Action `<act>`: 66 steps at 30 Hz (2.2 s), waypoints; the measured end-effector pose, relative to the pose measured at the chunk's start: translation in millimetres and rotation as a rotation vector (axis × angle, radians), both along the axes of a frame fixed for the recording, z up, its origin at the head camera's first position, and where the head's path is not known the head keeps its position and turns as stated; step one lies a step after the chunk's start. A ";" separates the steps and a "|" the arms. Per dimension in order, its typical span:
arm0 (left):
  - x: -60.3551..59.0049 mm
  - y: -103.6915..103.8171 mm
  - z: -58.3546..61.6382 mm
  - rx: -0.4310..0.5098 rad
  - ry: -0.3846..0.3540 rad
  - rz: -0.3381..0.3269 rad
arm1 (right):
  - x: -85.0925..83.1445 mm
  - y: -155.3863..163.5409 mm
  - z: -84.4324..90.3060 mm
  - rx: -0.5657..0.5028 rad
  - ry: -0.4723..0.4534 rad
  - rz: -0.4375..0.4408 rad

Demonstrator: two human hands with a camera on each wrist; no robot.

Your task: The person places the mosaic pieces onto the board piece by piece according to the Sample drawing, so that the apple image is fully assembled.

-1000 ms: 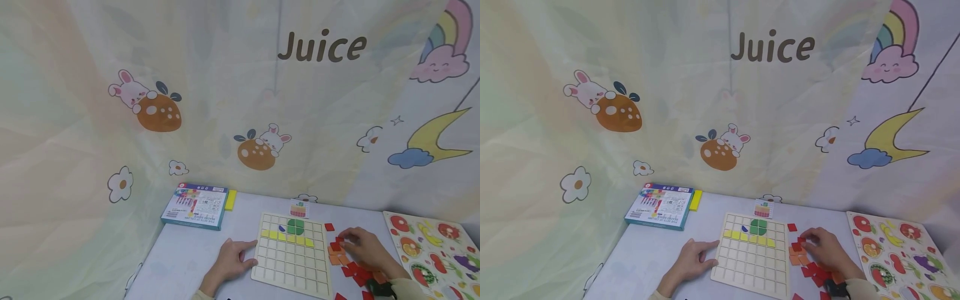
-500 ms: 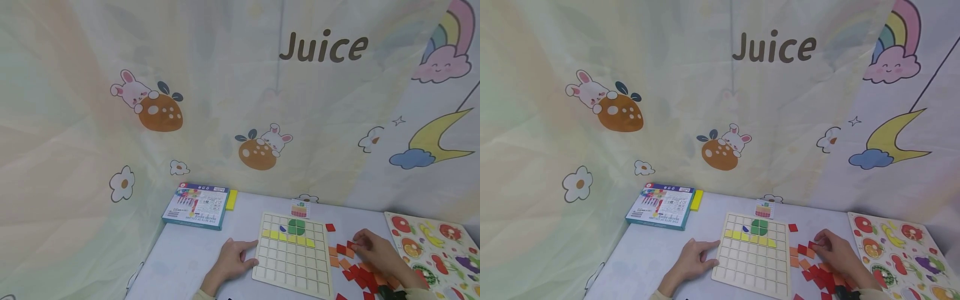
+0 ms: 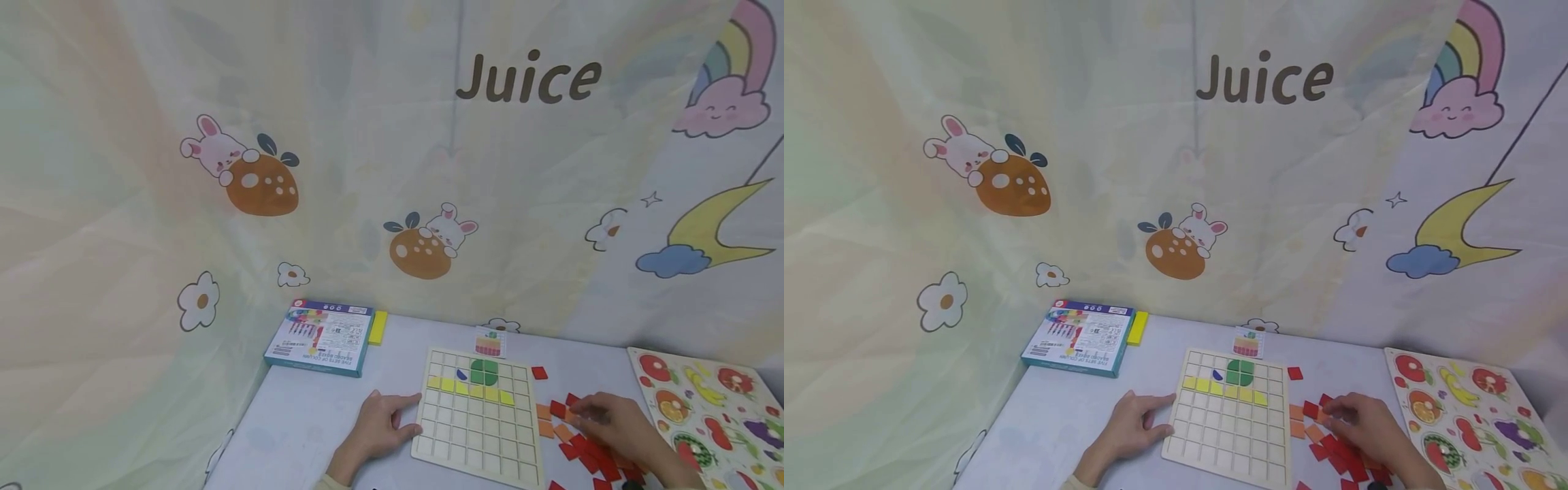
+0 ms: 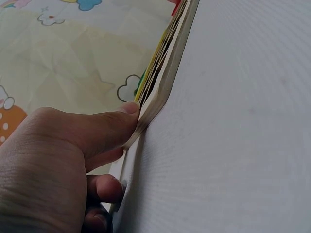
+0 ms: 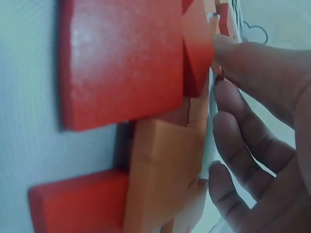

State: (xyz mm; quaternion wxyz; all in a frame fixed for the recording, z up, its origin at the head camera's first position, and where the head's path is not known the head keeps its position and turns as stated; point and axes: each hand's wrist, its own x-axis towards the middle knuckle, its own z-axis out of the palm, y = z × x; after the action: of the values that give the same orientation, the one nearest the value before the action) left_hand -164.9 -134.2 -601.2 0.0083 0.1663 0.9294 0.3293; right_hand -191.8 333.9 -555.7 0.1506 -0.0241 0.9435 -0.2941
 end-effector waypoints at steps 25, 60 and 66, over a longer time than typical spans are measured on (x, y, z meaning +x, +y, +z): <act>-1.7 1.1 -1.5 -0.014 -0.029 0.016 | -2.5 -0.3 5.6 0.095 -0.110 0.006; -0.9 0.9 -0.9 -0.006 -0.018 0.009 | 9.3 -89.4 14.4 -0.006 0.061 0.025; -0.1 0.7 -0.8 -0.004 0.012 0.002 | 10.7 -97.6 6.4 0.044 0.167 0.103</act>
State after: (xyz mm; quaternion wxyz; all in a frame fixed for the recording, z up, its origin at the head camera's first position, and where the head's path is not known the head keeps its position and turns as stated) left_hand -165.0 -133.6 -602.0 0.0030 0.1674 0.9302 0.3267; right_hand -181.1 236.2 -549.2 0.0868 -0.0938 0.9565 -0.2622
